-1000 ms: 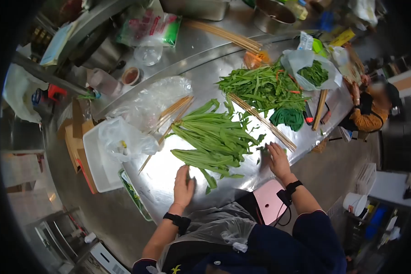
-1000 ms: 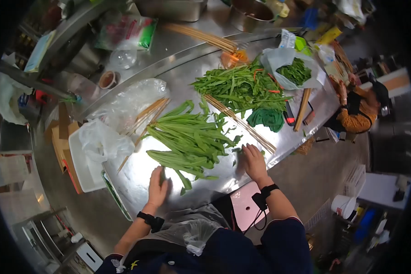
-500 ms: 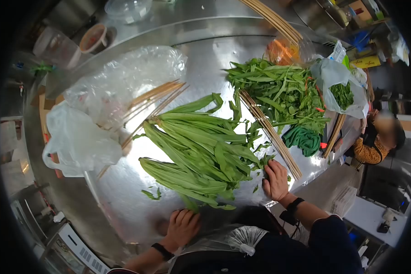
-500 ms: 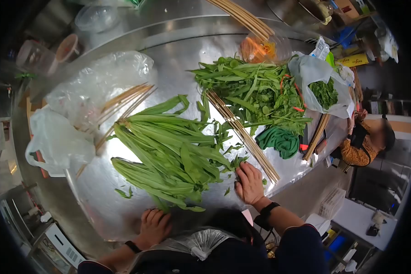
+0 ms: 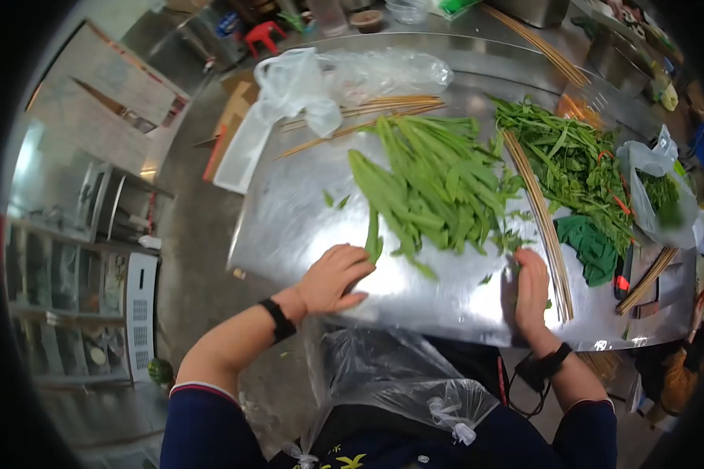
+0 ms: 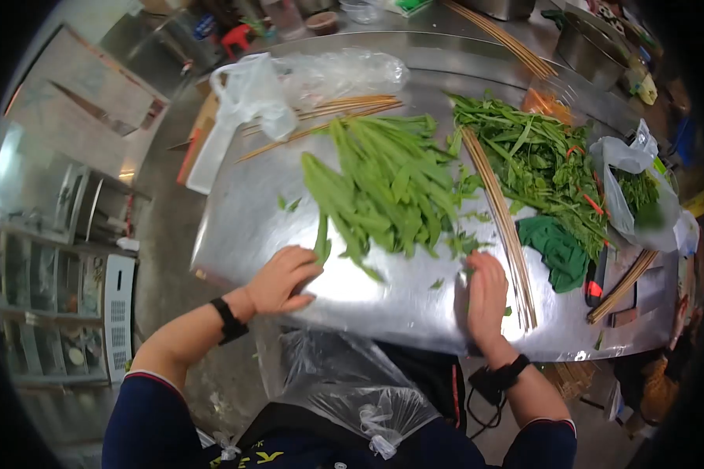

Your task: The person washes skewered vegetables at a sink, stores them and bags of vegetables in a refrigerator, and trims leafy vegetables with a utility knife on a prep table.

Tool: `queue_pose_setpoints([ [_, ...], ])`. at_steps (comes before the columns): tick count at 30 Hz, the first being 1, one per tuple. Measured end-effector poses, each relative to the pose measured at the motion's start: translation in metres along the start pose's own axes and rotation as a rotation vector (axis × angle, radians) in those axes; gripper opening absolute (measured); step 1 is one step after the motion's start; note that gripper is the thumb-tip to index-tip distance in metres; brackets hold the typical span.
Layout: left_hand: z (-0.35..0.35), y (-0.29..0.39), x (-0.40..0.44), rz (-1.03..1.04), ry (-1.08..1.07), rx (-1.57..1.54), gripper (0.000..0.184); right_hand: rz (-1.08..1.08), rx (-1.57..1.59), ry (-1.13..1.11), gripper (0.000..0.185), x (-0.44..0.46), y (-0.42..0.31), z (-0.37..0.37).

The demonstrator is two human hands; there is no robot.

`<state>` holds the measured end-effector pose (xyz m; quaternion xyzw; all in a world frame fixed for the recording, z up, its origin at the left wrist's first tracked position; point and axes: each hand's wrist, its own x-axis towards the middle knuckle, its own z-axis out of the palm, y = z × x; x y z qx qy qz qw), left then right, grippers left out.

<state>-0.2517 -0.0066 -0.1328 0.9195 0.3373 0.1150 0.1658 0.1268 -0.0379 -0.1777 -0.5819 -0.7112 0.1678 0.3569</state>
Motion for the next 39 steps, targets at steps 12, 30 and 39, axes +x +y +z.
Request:
queue_pose_setpoints([
  [12, 0.02, 0.15, -0.124, -0.817, -0.125, 0.053, 0.028, -0.275, 0.472, -0.806, 0.03, -0.083, -0.097, -0.016],
  [30, 0.147, 0.058, -0.157, -1.184, 0.324, -1.222, 0.068, 0.995, 0.717, -0.064, 0.02, -0.161, 0.037, -0.028],
  [39, 0.184, -0.032, -0.064, -1.01, -0.022, -0.064, 0.05, 0.77, 0.415, 0.04, 0.029, -0.211, 0.022, -0.066],
])
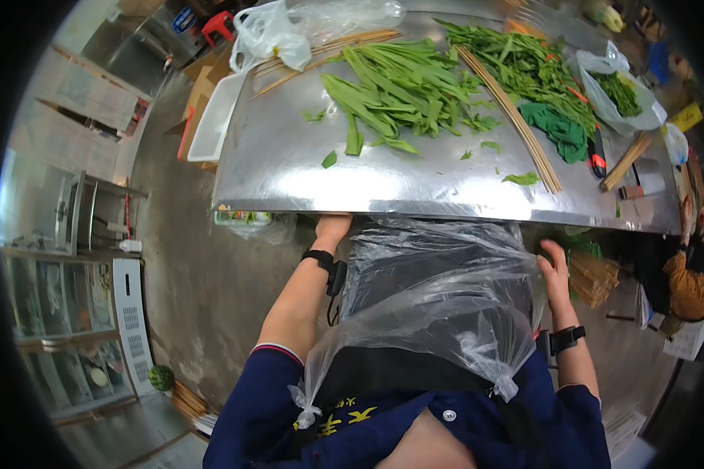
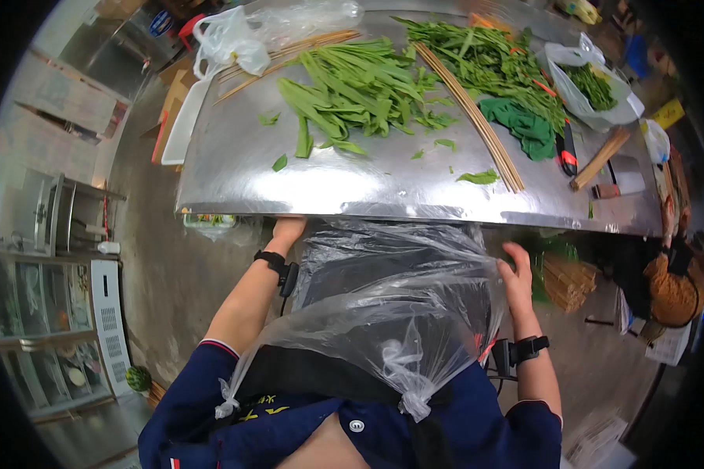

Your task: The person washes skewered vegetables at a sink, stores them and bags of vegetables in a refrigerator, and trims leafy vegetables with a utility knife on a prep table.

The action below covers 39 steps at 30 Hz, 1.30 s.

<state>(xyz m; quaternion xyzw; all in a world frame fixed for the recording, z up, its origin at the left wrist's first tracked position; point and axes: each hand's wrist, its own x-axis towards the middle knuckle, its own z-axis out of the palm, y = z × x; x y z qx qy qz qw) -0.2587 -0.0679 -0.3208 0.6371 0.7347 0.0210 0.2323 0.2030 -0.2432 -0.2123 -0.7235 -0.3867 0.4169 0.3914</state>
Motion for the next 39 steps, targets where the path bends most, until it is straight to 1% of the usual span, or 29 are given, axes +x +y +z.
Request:
queue_pose_setpoints([
  [1, 0.017, -0.007, 0.011, 0.019, -0.013, 0.018, 0.05, -0.411, -0.278, -0.081, 0.031, -0.007, -0.022, 0.009],
  [3, 0.063, -0.026, 0.05, 0.485, 0.646, 0.163, 0.044, -0.408, -0.359, -0.394, 0.034, -0.004, -0.029, 0.022],
  [5, 0.051, -0.003, 0.06, 0.357, 0.396, 0.07, 0.043, -0.64, -0.604, -0.45, 0.035, 0.005, -0.037, 0.038],
  [6, 0.043, 0.006, 0.059, 0.255, 0.26, 0.04, 0.043, -0.535, -0.507, -0.401, 0.041, 0.019, -0.02, 0.044],
  [7, 0.038, 0.011, 0.056, 0.176, 0.167, 0.02, 0.042, -0.529, -0.492, -0.408, 0.041, 0.039, 0.003, 0.045],
  [9, 0.028, 0.015, 0.045, 0.055, 0.05, -0.023, 0.041, -0.182, -0.646, -0.304, 0.047, 0.079, 0.05, 0.043],
  [11, 0.022, 0.01, 0.033, -0.065, -0.009, -0.085, 0.04, -0.1, -0.583, -0.32, 0.052, 0.103, 0.07, 0.048],
  [12, 0.018, 0.0, 0.022, -0.133, -0.033, -0.131, 0.039, -0.158, -0.4, -0.24, 0.053, 0.116, 0.1, 0.055],
  [13, 0.012, -0.002, 0.019, -0.198, -0.047, -0.168, 0.039, 0.326, -0.106, -0.265, 0.054, 0.112, 0.076, 0.044],
  [14, 0.003, -0.008, 0.007, -0.275, -0.065, -0.22, 0.038, 0.237, -0.141, -0.292, 0.052, 0.12, 0.098, 0.037],
  [15, -0.008, -0.009, -0.002, -0.351, -0.077, -0.273, 0.038, -0.004, -0.383, -0.116, 0.047, 0.128, 0.132, 0.034],
  [16, -0.023, -0.011, -0.009, -0.426, -0.087, -0.32, 0.037, 0.271, -0.19, -0.107, 0.042, 0.106, 0.049, 0.015],
  [17, -0.037, -0.01, -0.015, -0.488, -0.093, -0.361, 0.037, 0.144, -0.339, -0.138, 0.037, 0.109, 0.064, 0.002],
  [18, -0.053, -0.008, -0.027, -0.547, -0.114, -0.381, 0.036, -0.202, -0.717, -0.059, 0.031, 0.11, 0.111, -0.009],
  [19, -0.067, -0.009, -0.037, -0.572, -0.082, -0.392, 0.036, -0.19, -0.587, 0.004, 0.03, 0.114, 0.158, -0.02],
  [20, -0.083, -0.012, -0.05, -0.567, -0.198, -0.345, 0.033, -0.095, -0.427, -0.005, 0.029, 0.108, 0.159, -0.036],
  [21, -0.1, -0.011, -0.064, -0.561, -0.313, -0.3, 0.034, 0.121, -0.135, -0.046, 0.029, 0.098, 0.127, -0.047],
  [23, -0.137, 0.033, -0.089, -0.548, -0.298, -0.4, 0.032, 0.272, -0.065, -0.101, 0.027, 0.09, 0.121, -0.068],
  [25, -0.166, 0.071, -0.088, -0.398, -0.248, -0.573, 0.031, 0.25, 0.022, -0.163, 0.031, 0.081, 0.114, -0.082],
  [26, -0.176, 0.083, -0.078, -0.296, -0.184, -0.653, 0.031, 0.234, 0.018, -0.171, 0.031, 0.081, 0.093, -0.087],
  [29, -0.19, 0.116, -0.012, -0.174, 0.131, -0.751, 0.032, 0.227, -0.186, -0.213, 0.027, 0.081, 0.053, -0.096],
  [31, -0.194, 0.118, 0.048, -0.101, 0.297, -0.808, 0.032, 0.018, -0.118, -0.114, 0.024, 0.072, 0.057, -0.104],
  [32, -0.189, 0.115, 0.084, -0.079, 0.348, -0.857, 0.032, 0.063, -0.193, -0.117, 0.022, 0.068, 0.028, -0.107],
  [34, -0.189, 0.09, 0.163, -0.156, 0.274, -0.528, 0.039, 0.036, -0.335, -0.036, 0.021, 0.059, 0.0, -0.111],
  [35, -0.191, 0.11, 0.17, -0.18, 0.316, -0.477, 0.047, 0.056, -0.25, -0.009, 0.021, 0.054, -0.016, -0.113],
  [36, -0.197, 0.13, 0.167, -0.204, 0.262, -0.535, 0.049, 0.083, -0.189, -0.009, 0.021, 0.048, -0.015, -0.12],
  [37, -0.197, 0.126, 0.175, -0.157, 0.219, -0.555, 0.047, 0.112, -0.254, -0.019, 0.022, 0.046, -0.027, -0.126],
  [38, -0.198, 0.121, 0.188, -0.224, 0.189, -0.5, 0.038, 0.069, -0.208, 0.013, 0.022, 0.046, -0.038, -0.128],
  [39, -0.197, 0.124, 0.187, -0.204, 0.172, -0.497, 0.038, 0.017, -0.162, 0.039, 0.021, 0.049, -0.047, -0.127],
])
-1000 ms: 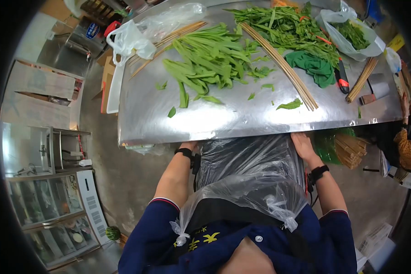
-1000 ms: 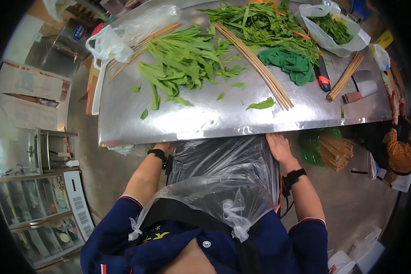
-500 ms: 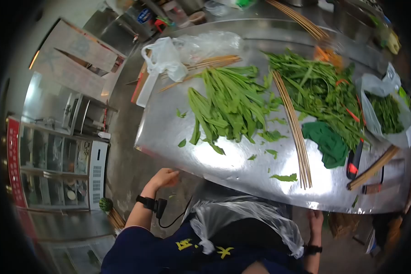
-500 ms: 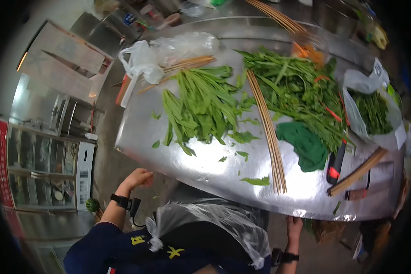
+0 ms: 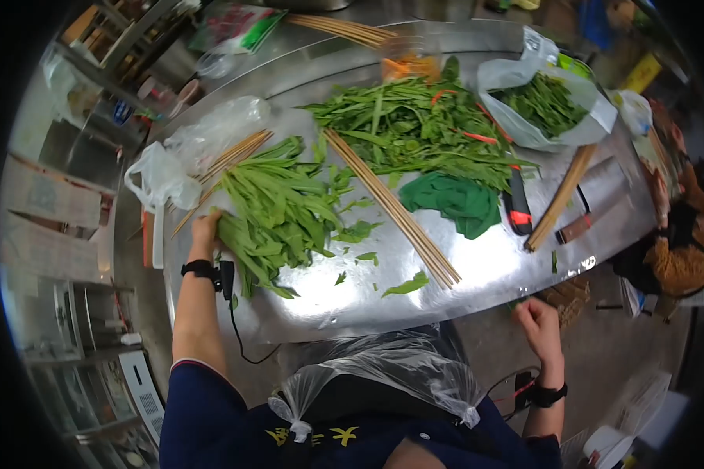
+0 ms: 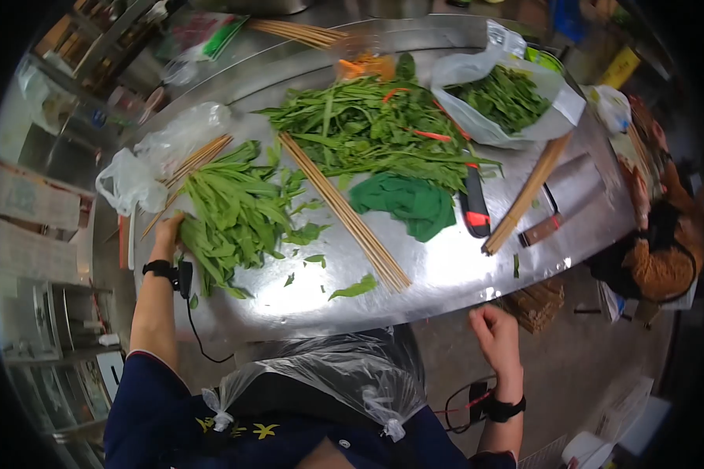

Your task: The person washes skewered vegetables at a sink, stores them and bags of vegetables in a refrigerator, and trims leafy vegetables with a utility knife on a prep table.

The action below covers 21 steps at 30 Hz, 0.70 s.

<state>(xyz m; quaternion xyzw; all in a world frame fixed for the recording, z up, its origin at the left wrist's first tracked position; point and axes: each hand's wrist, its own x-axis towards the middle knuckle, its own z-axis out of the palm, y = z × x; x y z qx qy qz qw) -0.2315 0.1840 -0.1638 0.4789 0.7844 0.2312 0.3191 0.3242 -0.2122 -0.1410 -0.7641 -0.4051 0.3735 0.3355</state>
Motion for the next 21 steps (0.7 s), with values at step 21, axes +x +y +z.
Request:
queue_pose_setpoints([
  [21, -0.105, 0.02, -0.181, 0.481, -0.293, -1.413, 0.026, 0.12, 0.67, 0.048, 0.037, 0.106, -0.096, -0.047],
])
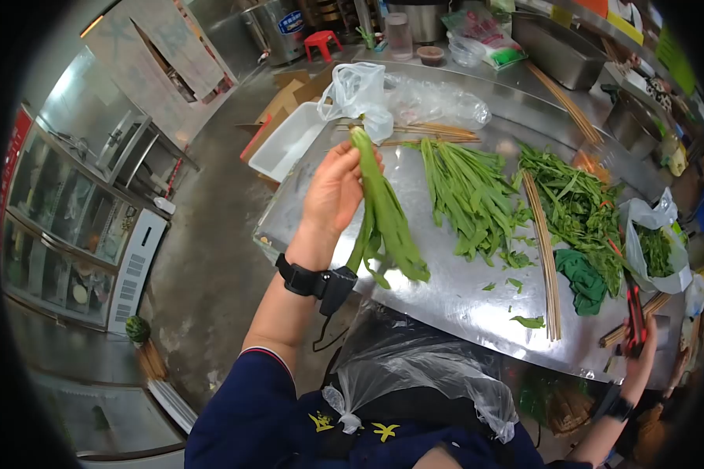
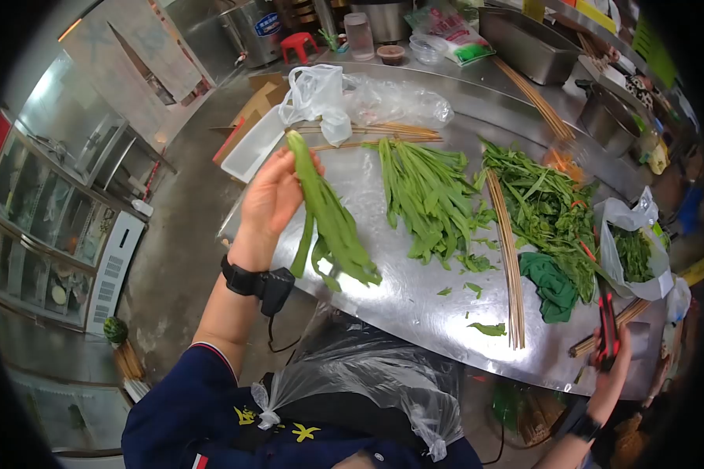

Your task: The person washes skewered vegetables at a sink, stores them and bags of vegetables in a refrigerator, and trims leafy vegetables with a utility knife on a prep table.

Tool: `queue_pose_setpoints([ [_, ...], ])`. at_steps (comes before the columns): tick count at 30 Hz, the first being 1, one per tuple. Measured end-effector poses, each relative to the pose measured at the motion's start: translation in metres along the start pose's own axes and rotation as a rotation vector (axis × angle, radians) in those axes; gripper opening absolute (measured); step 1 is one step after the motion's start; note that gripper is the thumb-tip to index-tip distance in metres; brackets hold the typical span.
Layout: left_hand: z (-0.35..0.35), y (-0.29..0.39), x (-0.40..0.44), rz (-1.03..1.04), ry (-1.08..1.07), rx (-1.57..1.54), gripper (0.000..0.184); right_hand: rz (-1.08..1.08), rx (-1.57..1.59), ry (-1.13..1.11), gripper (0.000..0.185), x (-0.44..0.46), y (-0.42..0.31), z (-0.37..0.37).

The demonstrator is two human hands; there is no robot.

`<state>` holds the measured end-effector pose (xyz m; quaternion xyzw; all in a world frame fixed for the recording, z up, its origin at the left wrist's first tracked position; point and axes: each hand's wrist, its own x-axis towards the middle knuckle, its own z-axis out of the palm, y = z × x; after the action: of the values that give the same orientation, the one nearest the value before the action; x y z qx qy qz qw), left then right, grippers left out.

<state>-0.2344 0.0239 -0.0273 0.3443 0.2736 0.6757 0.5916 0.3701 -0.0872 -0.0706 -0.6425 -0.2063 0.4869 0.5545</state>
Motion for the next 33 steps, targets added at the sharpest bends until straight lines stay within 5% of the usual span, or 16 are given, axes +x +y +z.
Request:
queue_pose_setpoints([
  [5, 0.014, -0.01, -0.01, -0.116, -0.13, 0.035, 0.027, -0.114, 0.282, -0.241, 0.031, -0.09, 0.037, 0.028],
  [7, 0.031, -0.019, -0.014, -0.131, -0.204, 0.027, 0.025, -0.278, 0.222, -0.088, 0.031, -0.129, 0.03, 0.1],
  [9, 0.049, -0.026, -0.016, -0.142, -0.231, 0.028, 0.028, -0.368, 0.323, -0.336, 0.03, -0.121, 0.032, 0.127],
  [13, 0.066, -0.037, -0.017, -0.235, -0.252, 0.054, 0.031, -0.11, 0.29, -0.738, 0.026, -0.112, 0.012, 0.2],
  [15, 0.069, -0.036, -0.018, -0.292, -0.288, 0.04, 0.033, -0.351, -0.038, -0.596, 0.021, -0.116, 0.013, 0.248],
  [21, 0.075, -0.054, -0.025, -0.52, -0.323, -0.004, 0.035, -0.585, -0.145, -0.618, 0.021, -0.117, 0.017, 0.322],
  [31, 0.074, -0.072, -0.032, -0.628, -0.379, 0.067, 0.031, -0.373, -0.037, -0.673, 0.025, -0.091, 0.025, 0.33],
  [33, 0.069, -0.073, -0.031, -0.624, -0.395, 0.113, 0.03, -0.514, -0.246, -0.619, 0.023, -0.087, 0.026, 0.33],
])
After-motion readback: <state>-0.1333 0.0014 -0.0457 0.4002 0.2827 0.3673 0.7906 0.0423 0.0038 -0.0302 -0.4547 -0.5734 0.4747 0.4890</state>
